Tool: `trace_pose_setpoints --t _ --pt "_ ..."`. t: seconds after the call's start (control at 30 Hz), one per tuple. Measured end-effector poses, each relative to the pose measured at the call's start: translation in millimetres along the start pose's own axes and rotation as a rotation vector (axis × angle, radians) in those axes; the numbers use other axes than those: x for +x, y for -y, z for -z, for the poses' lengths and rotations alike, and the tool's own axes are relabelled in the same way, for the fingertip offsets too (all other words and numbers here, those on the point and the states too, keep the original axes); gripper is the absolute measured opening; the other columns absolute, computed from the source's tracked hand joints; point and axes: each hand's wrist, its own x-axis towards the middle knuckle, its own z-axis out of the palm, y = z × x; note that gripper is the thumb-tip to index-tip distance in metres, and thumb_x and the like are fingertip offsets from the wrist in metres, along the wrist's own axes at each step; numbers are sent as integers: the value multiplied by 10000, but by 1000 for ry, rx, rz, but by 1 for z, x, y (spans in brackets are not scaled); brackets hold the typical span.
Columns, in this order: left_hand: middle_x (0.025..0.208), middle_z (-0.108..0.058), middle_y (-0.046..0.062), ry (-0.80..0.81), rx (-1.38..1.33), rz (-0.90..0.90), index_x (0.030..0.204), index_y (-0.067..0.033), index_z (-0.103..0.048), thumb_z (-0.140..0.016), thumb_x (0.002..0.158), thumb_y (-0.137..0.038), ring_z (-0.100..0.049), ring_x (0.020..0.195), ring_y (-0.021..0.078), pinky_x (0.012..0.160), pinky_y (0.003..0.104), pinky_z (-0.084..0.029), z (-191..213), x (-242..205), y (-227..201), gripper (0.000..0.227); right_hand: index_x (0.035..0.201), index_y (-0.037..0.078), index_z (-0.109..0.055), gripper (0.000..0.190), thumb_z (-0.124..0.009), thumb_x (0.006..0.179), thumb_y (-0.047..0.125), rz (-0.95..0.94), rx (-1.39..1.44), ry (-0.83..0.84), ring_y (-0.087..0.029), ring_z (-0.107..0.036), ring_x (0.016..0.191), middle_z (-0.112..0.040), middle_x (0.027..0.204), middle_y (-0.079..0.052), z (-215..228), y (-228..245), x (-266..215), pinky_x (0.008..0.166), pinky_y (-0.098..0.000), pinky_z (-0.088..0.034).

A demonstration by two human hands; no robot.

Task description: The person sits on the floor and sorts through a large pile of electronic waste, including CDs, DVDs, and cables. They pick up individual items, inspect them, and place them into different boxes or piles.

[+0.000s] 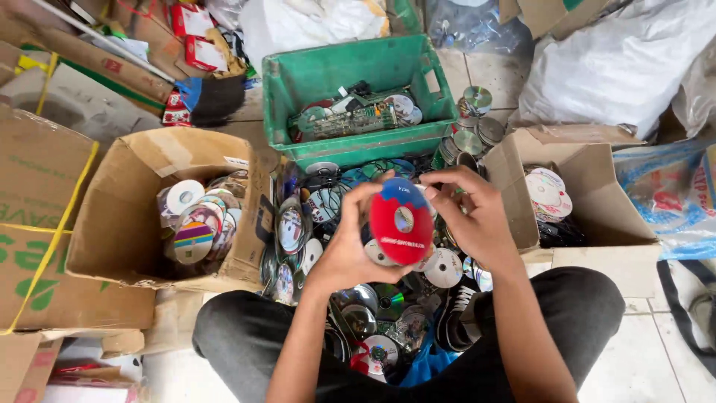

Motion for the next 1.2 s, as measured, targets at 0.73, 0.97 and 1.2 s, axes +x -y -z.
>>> trace_pose_setpoints --t 0.73,0.97,1.2 --pt "1612 -413 237 -106 -296 -106 1534 -91 -175 -898 682 48 -463 1425 333 1136 494 -467 18 -17 2 1126 1338 -38 -638 493 -711 850 -25 -104 392 113 -158 -621 641 -695 836 -183 -2 2 -21 541 -285 -569" --pt "1055 -752 263 -291 -529 -23 1438 13 -423 -737 809 187 -753 990 312 864 438 -656 18 -12 41 724 1608 61 -268 1082 -791 681 -137 -202 476 149 -279 -656 1165 -629 1342 -231 -7 0 -19 991 -461 -582" --pt "906 -767 213 -500 -423 60 1115 70 -682 -732 837 129 -715 798 206 726 367 -622 12 -5 49 289 1512 64 -405 750 -754 848 47 -282 418 72 -317 -714 981 -709 1107 -259 -16 -30 -21 891 -493 -626"
